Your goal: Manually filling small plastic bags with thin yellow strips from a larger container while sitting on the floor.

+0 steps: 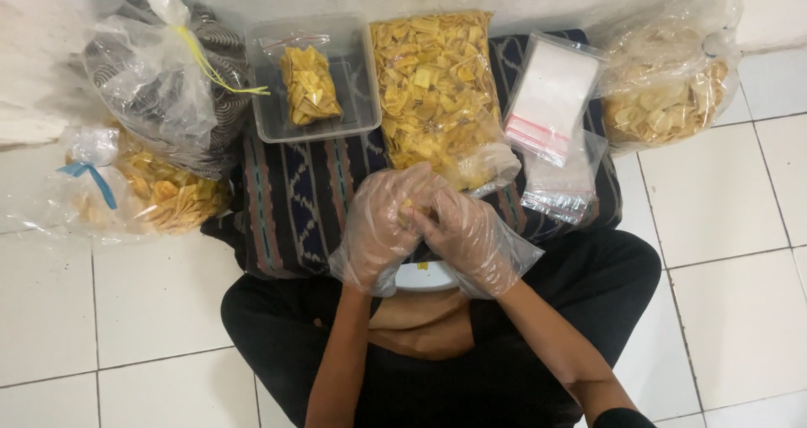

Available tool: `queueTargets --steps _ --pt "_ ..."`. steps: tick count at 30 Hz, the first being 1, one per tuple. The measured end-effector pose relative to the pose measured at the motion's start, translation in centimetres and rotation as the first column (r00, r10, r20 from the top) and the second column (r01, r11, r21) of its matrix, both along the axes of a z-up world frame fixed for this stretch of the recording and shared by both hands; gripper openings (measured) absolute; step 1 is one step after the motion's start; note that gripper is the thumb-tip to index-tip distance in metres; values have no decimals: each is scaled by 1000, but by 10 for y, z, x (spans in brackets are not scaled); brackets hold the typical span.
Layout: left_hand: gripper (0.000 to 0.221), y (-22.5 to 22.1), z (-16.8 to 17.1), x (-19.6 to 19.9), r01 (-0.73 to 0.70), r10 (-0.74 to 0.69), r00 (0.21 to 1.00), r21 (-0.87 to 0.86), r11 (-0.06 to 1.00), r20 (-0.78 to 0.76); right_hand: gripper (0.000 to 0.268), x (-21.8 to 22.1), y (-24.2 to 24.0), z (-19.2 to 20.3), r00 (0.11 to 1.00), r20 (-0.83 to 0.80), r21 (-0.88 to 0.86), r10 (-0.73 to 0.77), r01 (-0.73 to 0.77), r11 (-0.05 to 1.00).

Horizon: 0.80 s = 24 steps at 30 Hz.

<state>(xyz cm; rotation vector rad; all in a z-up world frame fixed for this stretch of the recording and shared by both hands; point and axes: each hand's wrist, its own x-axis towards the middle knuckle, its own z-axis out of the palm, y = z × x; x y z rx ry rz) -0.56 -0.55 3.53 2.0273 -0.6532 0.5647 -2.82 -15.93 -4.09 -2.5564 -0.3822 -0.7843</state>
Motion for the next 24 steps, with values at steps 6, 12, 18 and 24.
queueTargets --steps 6,12,18,24 --pt "31 1 -11 9 53 -52 998 -48 997 24 32 1 7 15 1000 0 132 16 -16 991" --pt "26 7 -17 7 103 -108 993 -132 986 -37 28 0 7 19 999 30 139 21 -25 990" --pt "50 10 -33 15 150 -189 968 -221 964 -165 26 -2 16 71 992 -88 324 93 -60 944" --pt "60 10 -38 13 105 -143 969 -189 976 -200 17 -7 16 89 975 -162 465 153 -61 883"
